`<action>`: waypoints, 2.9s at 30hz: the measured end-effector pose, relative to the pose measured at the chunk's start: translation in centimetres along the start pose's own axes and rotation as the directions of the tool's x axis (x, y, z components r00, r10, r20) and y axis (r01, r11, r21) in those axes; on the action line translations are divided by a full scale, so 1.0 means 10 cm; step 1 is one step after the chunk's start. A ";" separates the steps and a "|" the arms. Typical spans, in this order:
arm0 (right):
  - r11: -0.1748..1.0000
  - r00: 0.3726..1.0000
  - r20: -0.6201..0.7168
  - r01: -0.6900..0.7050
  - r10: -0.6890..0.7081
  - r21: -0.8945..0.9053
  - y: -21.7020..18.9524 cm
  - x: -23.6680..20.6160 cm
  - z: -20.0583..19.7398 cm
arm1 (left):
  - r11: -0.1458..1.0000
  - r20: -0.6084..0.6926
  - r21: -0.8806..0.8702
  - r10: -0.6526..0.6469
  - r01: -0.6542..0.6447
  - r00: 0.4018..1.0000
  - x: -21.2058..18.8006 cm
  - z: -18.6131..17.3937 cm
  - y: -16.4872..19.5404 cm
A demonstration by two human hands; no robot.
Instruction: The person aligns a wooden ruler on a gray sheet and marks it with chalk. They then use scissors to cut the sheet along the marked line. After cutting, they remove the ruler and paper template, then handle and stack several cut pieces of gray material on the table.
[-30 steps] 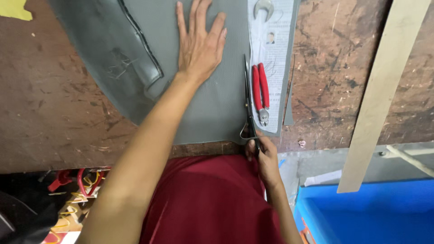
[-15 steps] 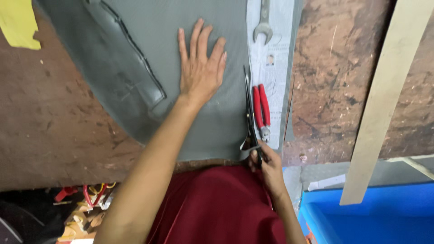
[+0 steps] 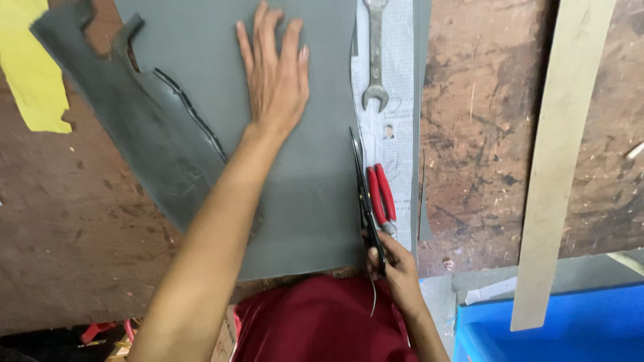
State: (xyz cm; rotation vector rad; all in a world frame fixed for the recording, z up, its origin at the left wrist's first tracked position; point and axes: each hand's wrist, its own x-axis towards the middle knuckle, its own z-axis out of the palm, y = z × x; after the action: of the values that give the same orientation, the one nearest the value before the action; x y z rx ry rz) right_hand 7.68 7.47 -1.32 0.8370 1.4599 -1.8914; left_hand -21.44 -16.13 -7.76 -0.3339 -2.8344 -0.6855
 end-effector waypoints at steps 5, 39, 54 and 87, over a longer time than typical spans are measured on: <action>0.998 0.997 -0.048 -0.062 0.063 0.015 -0.13 0.11 0.09 | 0.997 0.029 0.073 -0.023 0.021 0.999 0.24 0.08 -0.12; 0.995 0.999 -0.054 0.009 -0.004 0.097 -0.53 0.53 0.42 | 0.996 0.113 0.092 -0.021 0.010 0.993 0.28 0.08 -0.16; 0.985 0.993 -0.085 0.089 -0.077 0.150 -0.72 0.69 0.76 | 0.990 0.114 0.137 -0.034 0.019 0.993 0.27 0.12 -0.19; 0.973 0.980 -0.195 0.086 -0.044 0.212 -1.22 1.13 1.32 | 0.994 0.151 0.099 -0.054 0.040 0.987 0.42 -0.04 -0.16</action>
State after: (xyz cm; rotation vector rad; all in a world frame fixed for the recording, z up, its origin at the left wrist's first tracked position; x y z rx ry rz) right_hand -10.35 -3.65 -0.31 1.1109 1.4194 -2.0987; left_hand -25.78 -17.02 -7.07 -0.3176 -3.0178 -0.5517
